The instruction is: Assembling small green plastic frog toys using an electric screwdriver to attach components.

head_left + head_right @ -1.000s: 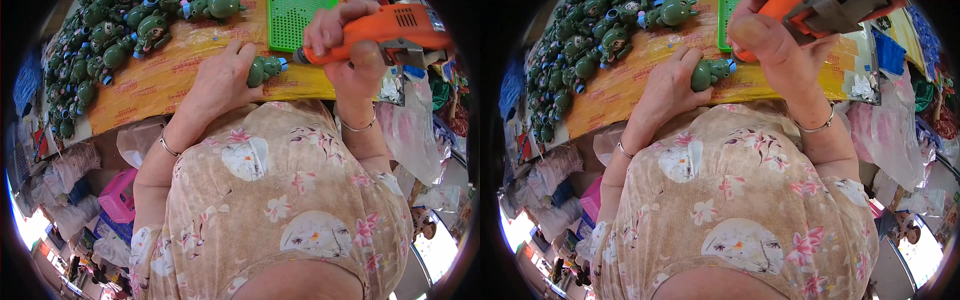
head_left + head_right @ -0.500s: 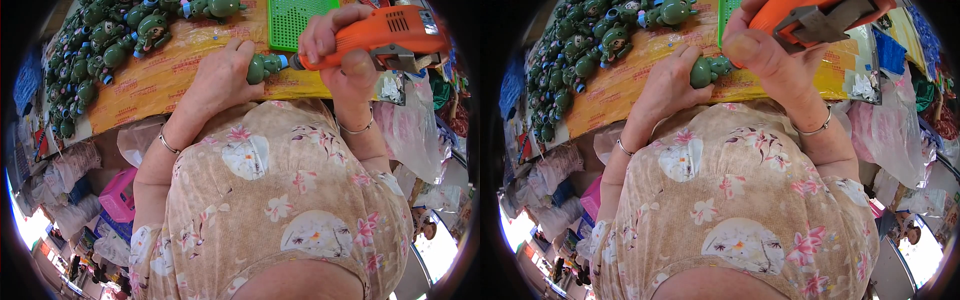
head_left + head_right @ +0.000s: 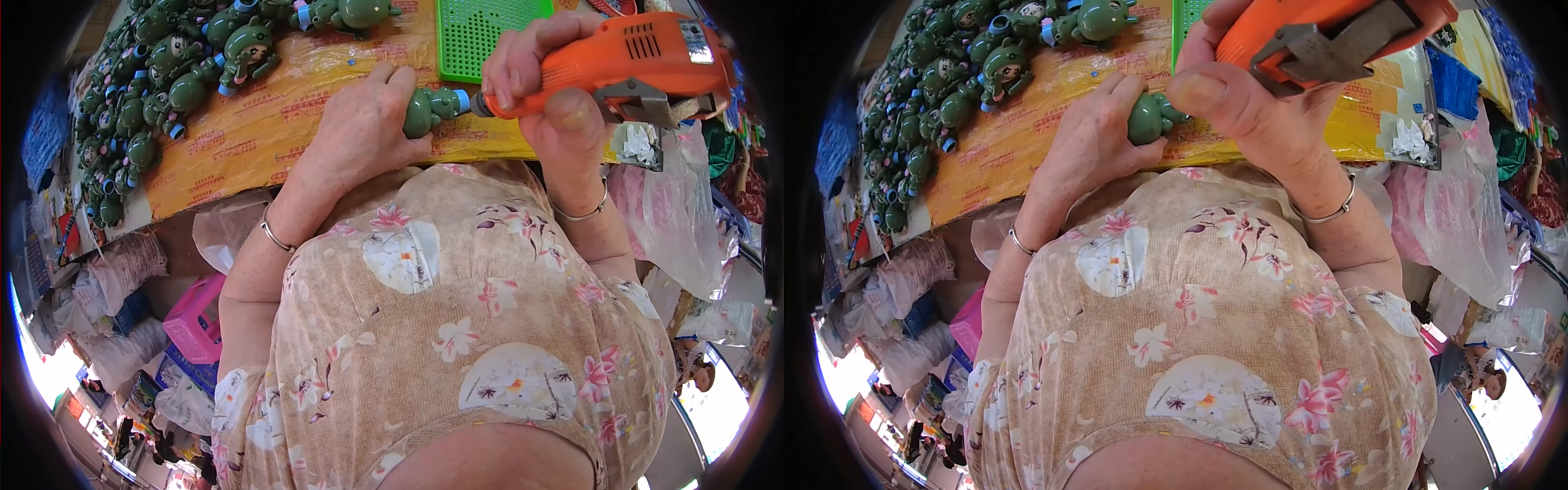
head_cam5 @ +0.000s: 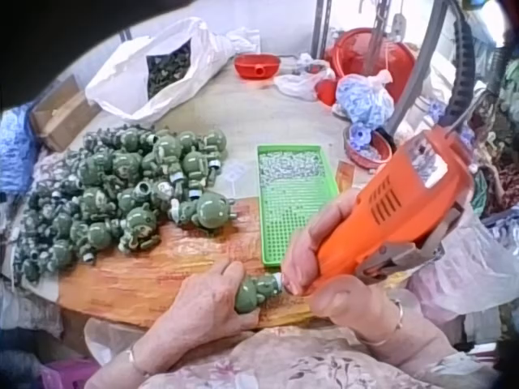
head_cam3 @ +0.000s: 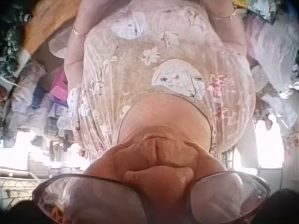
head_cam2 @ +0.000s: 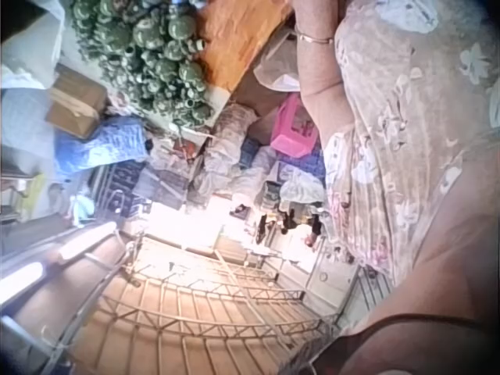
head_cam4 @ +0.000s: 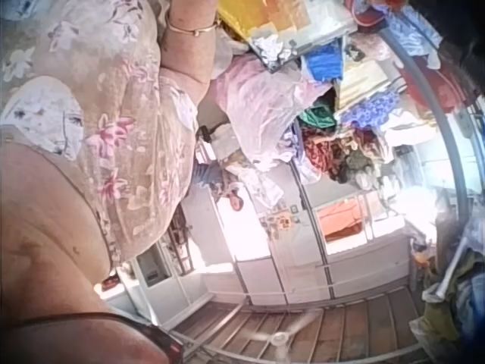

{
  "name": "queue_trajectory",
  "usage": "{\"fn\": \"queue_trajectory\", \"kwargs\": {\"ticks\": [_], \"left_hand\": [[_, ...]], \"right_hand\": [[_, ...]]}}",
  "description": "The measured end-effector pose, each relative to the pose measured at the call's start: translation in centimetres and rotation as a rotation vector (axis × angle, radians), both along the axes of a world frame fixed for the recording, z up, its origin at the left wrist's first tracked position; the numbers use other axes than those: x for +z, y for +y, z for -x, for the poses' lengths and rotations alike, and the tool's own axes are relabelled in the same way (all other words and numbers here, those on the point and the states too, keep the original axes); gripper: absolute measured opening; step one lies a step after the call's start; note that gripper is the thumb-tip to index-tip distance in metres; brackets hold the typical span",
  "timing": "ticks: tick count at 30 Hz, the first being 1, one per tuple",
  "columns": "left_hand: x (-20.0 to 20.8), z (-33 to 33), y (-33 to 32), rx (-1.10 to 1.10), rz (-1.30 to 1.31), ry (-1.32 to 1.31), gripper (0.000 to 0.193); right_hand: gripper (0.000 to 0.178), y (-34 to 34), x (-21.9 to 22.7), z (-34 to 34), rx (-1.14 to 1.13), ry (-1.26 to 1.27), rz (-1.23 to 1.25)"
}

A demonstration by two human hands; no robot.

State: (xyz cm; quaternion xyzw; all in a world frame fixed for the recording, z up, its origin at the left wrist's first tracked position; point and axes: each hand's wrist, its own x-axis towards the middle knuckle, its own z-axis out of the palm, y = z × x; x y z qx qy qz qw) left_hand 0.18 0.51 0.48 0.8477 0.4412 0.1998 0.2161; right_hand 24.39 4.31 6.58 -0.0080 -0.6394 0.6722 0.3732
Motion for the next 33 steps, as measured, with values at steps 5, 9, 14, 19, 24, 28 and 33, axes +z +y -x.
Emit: {"fn": "queue_trajectory", "kwargs": {"ticks": [5, 9, 14, 19, 24, 28, 33], "left_hand": [[0.2, 0.2, -0.4, -0.012, -0.006, 0.022, 0.043], [0.2, 0.1, -0.4, -0.04, -0.077, -0.081, 0.049], [-1.2, 0.3, -0.5, -0.18, -0.16, -0.149, 0.047], [-1.2, 0.2, -0.6, -0.173, -0.18, -0.159, 0.042], [-1.8, 0.2, -0.7, -0.155, -0.206, -0.129, 0.038], [-2.2, 0.5, -0.6, -0.15, -0.267, -0.118, 0.037], [-2.1, 0.7, -0.4, -0.188, -0.271, -0.087, 0.041]], "right_hand": [[0.058, -5.0, -0.8, 3.6, -0.655, 0.138, 0.277], [0.058, -4.6, -1.1, 3.3, -0.614, 0.113, 0.26], [0.06, -3.8, -1.4, 2.5, -0.56, 0.128, 0.283], [0.061, -2.2, -2.2, 0.7, -0.48, 0.116, 0.265], [0.059, -5.1, -1.3, 3.1, -0.667, 0.14, 0.293], [0.058, -5.3, -1.6, 3.2, -0.652, 0.176, 0.327], [0.061, -5.3, -2.4, 3.6, -0.736, 0.169, 0.293]]}}
